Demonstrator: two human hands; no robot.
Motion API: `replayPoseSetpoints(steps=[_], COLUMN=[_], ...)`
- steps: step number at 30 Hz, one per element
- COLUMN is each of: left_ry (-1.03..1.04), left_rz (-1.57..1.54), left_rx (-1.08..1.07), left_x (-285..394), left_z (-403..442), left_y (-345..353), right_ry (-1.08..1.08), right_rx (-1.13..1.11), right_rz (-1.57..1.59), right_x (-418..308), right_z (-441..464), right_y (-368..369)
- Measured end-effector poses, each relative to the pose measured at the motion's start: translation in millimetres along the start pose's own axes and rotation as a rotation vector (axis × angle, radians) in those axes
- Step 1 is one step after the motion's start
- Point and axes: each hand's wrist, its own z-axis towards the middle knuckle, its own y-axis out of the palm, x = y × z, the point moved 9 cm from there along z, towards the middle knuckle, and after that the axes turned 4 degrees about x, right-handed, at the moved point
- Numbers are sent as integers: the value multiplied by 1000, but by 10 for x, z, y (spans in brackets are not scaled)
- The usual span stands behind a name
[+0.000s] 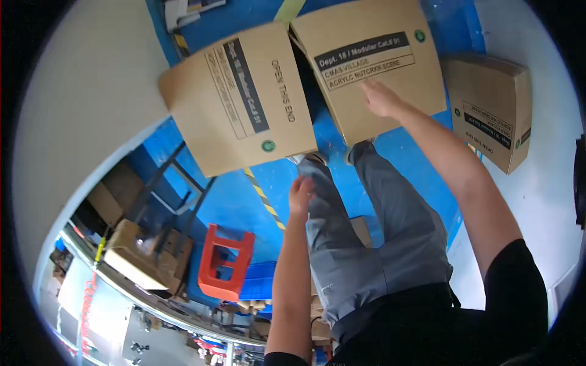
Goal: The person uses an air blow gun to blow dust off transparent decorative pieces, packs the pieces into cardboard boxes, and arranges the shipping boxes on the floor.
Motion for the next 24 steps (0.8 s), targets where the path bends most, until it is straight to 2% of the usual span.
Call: replayPoseSetpoints(steps=[2, 3, 5, 6, 7, 9, 11, 13, 14, 16, 19, 21, 22, 24], left_ry=[33, 240, 694, 869, 948, 1117, 1091, 1147, 1141, 1109, 1199, 1315, 1376, 1304], left_rz=[183, 535, 1224, 1247, 1425, 1798, 2005, 2200, 2290, 2467, 2382, 2302, 2260, 2296], left_rx=[-114, -117, -86, -184, -214, -283, -252, -193, -244, -376, -441, -342, -284, -362], left_x=[15, 190, 553, 578, 449, 224, 78, 18, -6, -62, -131, -107, -106, -76], left_z=[291, 328, 351, 358, 397, 637, 973, 1276, 1363, 1389, 1400, 1361, 1334, 1312], left_y=[265, 408, 857, 1087, 1232, 1474, 1488, 1364, 1320, 1192, 1147, 1144, 1171, 1198], right_ry=[-42, -107, -193, -289, -381, -280, -263, -314, -342, -361, -447, -572, -653, -477], right_rx=[90, 176, 198, 306, 387, 226, 177, 248, 278, 308, 400, 449, 213, 318], right_rz=[-61, -88, -181, -276, -353, -318, -400, -592, -686, -675, -656, -567, -452, -363], right_x=[-72, -191, -450, -560, -665, -940, -1029, -1281, -1391, -1293, -1257, -1321, -1319, -1240], right_z=[202, 439, 928, 1209, 1368, 1711, 2062, 1815, 1677, 1845, 1898, 1780, 1683, 1825], right_y=[22, -163, -363, -485, -443, -409, -99, -180, -158, 44, 143, 87, 43, -461])
